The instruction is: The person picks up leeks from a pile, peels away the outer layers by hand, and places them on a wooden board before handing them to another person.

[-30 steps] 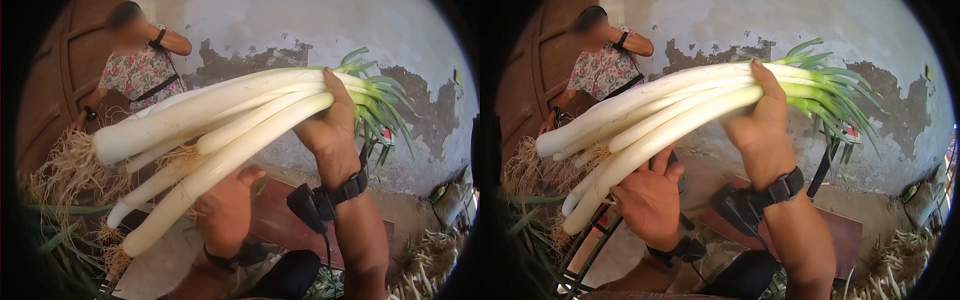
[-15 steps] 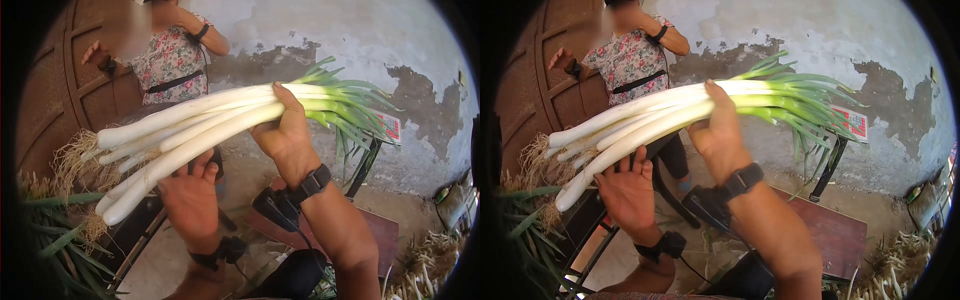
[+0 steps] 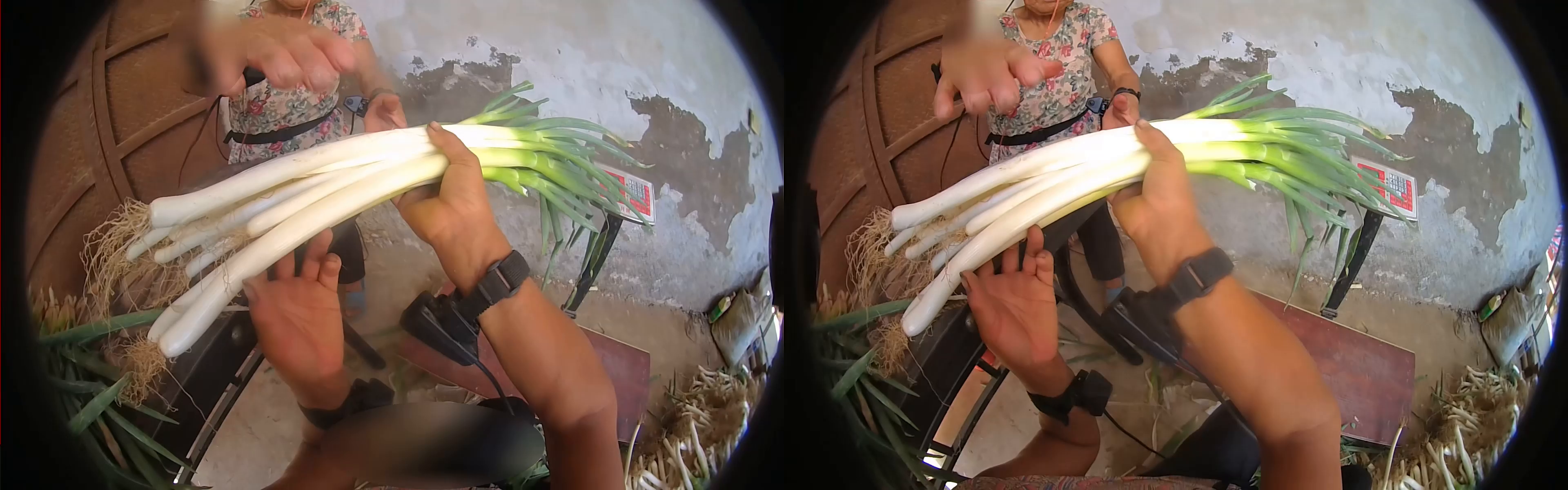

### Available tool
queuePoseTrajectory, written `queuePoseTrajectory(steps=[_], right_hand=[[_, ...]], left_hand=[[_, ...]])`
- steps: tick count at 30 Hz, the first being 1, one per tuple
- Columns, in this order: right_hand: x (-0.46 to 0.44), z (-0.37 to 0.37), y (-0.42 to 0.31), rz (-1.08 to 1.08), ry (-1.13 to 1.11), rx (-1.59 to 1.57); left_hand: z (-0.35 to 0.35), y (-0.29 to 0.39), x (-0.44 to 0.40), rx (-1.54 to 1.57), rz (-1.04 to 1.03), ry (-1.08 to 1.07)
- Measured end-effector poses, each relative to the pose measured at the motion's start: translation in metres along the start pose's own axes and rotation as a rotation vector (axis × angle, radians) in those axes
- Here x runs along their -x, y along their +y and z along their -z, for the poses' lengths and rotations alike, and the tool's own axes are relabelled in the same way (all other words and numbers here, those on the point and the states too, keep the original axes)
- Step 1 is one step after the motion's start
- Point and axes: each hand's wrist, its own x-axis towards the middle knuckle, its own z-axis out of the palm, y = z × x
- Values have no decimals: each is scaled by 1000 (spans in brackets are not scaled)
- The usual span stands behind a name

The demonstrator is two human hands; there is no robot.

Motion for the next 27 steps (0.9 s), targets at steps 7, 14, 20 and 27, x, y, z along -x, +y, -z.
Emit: queuePoseTrajectory(steps=[7,14,20,27], right_hand=[[-16,14,-6,-45,-34,22],[-32,22,-16,-55,115,-9],[-59,12,-5,81,119,310],[-84,13,15,-77,-31,455]], left_hand=[[7,-16,-7,49,9,-31],[14,-29,-26,156,121,-46],[14,-32,-32,-66,-23,-34],[19,-45,-35,-300,-116,-89]])
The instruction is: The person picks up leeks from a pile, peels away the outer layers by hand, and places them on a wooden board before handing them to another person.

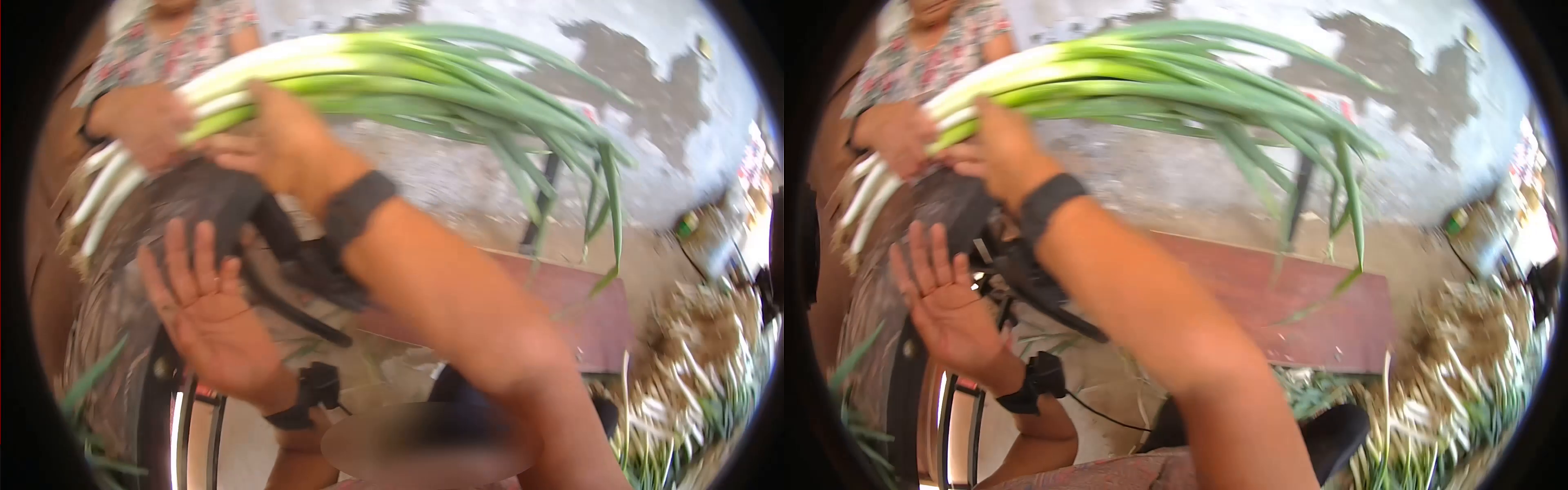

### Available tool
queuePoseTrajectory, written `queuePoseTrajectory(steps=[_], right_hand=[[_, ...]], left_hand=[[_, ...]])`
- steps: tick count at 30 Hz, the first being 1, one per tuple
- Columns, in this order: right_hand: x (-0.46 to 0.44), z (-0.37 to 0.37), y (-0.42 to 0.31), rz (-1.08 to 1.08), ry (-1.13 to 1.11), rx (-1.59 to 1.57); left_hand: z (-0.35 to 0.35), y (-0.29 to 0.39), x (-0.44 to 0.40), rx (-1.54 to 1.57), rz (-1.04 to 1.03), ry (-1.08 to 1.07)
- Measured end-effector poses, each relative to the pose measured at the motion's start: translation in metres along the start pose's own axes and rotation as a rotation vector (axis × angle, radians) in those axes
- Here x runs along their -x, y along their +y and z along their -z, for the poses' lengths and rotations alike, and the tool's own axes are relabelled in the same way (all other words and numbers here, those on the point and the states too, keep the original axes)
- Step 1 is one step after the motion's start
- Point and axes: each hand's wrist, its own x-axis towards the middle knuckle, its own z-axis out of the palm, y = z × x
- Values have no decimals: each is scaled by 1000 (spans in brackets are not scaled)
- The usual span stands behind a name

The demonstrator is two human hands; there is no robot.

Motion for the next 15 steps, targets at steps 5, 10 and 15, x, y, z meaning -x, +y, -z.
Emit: queuePoseTrajectory(steps=[5,10,15], right_hand=[[55,34,-26,-160,55,387],[160,117,-87,-183,251,756],[347,183,-167,-10,977,806]], left_hand=[[-4,-34,10,163,326,-85],[-46,-111,37,274,693,-409],[-113,-138,114,318,973,-417]])
